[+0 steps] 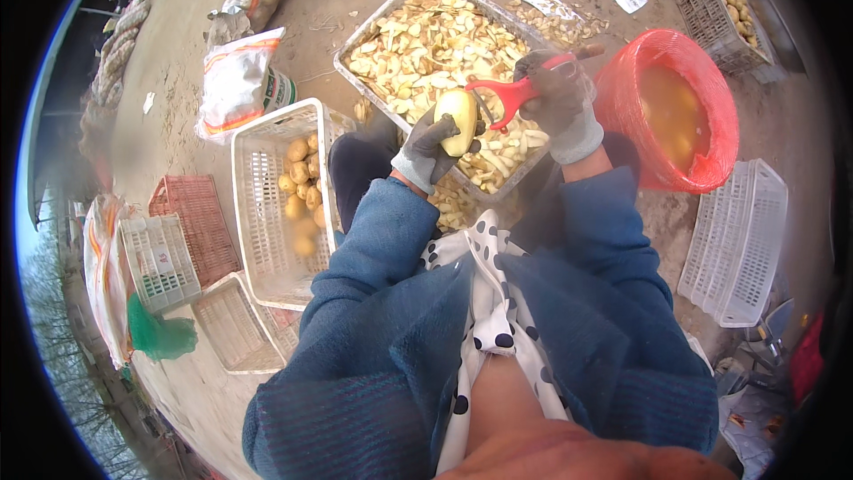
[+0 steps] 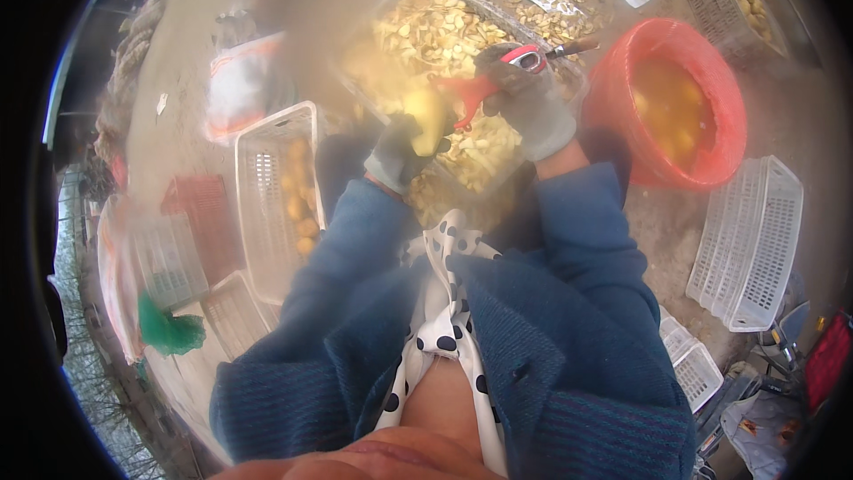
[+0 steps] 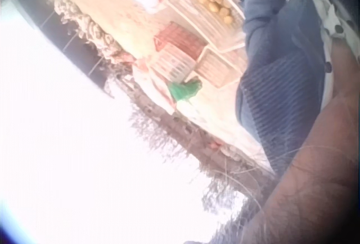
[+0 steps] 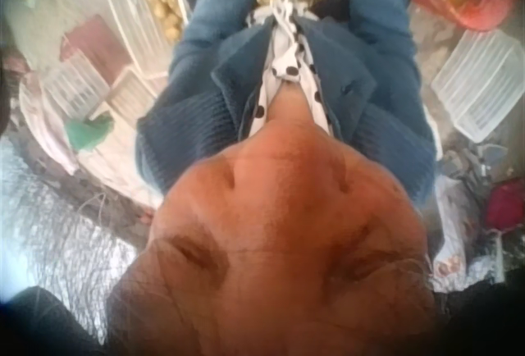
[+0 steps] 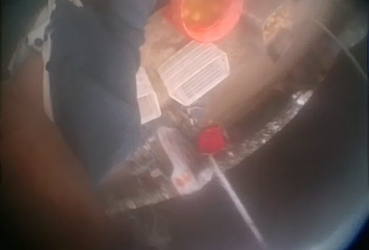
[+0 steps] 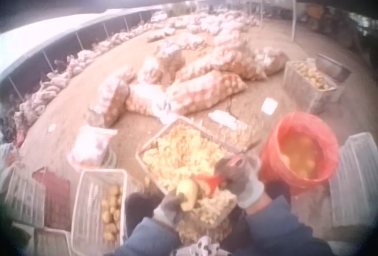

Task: The person peels potatoes using a red peeler, placing the peeled potatoes into a red bucket and the peels into a metal tray. The person repeatedly picks up potatoes from a white basket, peels them, and transfers them to the bucket.

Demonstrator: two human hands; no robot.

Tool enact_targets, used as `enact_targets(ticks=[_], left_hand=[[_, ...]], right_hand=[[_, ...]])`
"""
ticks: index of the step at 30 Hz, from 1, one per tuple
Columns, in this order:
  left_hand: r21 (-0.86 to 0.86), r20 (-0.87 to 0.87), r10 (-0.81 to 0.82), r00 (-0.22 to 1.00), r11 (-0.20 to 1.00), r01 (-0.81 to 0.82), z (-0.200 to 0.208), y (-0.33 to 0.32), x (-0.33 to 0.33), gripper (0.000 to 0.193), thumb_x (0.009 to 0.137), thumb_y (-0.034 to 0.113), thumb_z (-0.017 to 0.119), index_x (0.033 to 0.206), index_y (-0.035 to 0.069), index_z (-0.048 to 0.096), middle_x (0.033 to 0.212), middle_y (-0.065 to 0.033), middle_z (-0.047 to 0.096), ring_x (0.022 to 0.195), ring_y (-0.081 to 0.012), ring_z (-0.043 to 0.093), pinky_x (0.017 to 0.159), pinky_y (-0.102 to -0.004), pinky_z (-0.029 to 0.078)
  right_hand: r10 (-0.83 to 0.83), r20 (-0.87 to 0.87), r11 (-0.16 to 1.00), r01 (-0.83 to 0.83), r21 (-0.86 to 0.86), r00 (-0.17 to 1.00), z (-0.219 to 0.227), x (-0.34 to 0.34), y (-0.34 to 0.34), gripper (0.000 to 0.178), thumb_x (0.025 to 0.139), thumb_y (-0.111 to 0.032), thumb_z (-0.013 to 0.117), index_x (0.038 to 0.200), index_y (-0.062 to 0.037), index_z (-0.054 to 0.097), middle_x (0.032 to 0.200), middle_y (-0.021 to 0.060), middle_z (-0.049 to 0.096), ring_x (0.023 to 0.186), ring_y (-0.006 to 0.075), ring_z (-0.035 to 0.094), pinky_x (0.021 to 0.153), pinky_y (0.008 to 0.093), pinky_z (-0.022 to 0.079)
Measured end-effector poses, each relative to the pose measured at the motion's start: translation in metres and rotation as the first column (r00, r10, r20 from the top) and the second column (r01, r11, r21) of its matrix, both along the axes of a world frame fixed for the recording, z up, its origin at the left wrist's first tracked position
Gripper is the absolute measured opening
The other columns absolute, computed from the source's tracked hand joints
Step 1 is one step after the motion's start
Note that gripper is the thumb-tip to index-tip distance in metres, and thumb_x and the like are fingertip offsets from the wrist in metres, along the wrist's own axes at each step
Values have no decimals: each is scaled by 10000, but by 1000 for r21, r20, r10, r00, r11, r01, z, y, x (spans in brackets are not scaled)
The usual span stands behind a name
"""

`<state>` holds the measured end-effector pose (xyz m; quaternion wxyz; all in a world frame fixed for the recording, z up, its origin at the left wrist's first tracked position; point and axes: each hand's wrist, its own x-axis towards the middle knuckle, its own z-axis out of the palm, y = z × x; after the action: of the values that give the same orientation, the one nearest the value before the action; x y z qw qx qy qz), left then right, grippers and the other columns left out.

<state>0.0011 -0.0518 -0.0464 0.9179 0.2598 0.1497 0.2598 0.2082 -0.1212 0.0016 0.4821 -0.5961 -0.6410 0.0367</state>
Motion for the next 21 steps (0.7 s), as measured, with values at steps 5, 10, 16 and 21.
enact_targets(ticks=[5,10,16,21], left_hand=[[-106,-116,-12,993,994,0,0,-14,-3,557,738,221,667,1205,56,412,1062,-117,534,963,-260,546,728,-398,507],[-91,36,98,995,991,-94,-4,5,1,574,738,152,671,1244,84,408,1160,-133,506,1056,-307,500,881,-447,417],[433,-523,-126,843,813,389,71,-19,9,624,703,73,658,1259,-7,384,1133,-67,518,1011,-150,506,865,-267,414],[131,-216,-94,972,984,124,65,-45,11,571,773,155,596,1269,1,359,1171,-100,489,1027,-203,516,886,-329,427]], right_hand=[[74,-821,955,-276,-104,566,-13,3,4,323,643,-113,629,958,-69,576,915,60,572,789,186,556,616,295,462],[430,-833,845,-168,507,-350,-31,28,10,210,810,-191,542,987,-79,539,853,31,524,727,130,515,532,243,432],[204,-876,975,-173,140,438,-54,34,17,271,815,-175,505,1058,-57,519,918,41,550,683,178,532,587,284,441],[217,-946,976,-49,212,239,-87,45,23,290,824,-132,487,1099,-41,489,887,34,547,773,135,526,650,259,439]])
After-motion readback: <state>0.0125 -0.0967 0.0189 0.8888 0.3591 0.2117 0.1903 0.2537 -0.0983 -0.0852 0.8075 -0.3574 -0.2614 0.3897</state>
